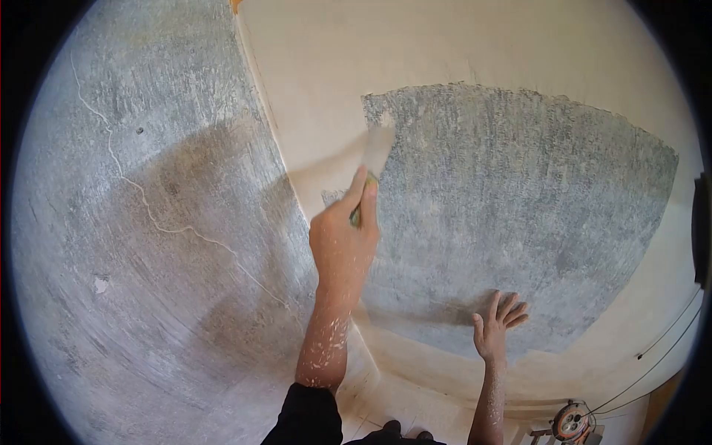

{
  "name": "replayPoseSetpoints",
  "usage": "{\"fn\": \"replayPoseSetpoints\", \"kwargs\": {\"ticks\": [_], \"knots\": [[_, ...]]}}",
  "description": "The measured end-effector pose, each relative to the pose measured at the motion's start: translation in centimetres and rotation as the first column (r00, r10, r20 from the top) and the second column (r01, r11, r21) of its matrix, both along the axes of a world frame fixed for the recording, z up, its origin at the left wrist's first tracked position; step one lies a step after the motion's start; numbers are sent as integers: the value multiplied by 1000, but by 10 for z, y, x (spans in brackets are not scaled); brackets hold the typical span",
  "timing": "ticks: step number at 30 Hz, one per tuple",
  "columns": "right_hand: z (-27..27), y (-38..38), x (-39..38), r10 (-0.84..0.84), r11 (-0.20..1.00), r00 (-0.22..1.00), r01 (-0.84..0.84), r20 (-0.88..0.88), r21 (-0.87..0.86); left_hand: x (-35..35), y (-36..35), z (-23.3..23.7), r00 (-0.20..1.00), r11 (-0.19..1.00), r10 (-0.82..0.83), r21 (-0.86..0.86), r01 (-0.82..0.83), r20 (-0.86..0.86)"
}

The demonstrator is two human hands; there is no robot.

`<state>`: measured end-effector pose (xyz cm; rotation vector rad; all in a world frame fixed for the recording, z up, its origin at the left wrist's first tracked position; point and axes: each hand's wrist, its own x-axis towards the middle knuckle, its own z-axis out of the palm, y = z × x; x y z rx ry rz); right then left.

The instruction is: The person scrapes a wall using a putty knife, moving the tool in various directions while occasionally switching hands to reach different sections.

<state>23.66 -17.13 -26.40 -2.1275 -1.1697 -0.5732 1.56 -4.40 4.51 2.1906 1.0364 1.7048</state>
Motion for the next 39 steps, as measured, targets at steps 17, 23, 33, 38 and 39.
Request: {"fn": "replayPoseSetpoints", "kwargs": {"ticks": [17, 23, 33, 38, 39], "knots": [[-8, 5, 1, -95, 995, 977, 98, 191, -5, -2, -8, 6, 1000, 997, -21, -80, 20, -3], [-9, 3, 2, 45, 996, 998, -47, 36, 70, 3, 3, 12, 997, 998, -38, 56, 35, 64], [-1, -4, 1, 103, 994, 994, -101, -28, 43, 0, -3, 3, 1000, 998, -15, 67, 16, -21], [-1, -2, 1, 129, 988, 992, -126, -18, 92, 10, -4, 34, 997, 994, -20, 108, 12, 70], [2, -3, 2, 131, 988, 991, -127, -41, 85, 12, -13, 42, 996, 999, -42, 20, 40, 81]]}}
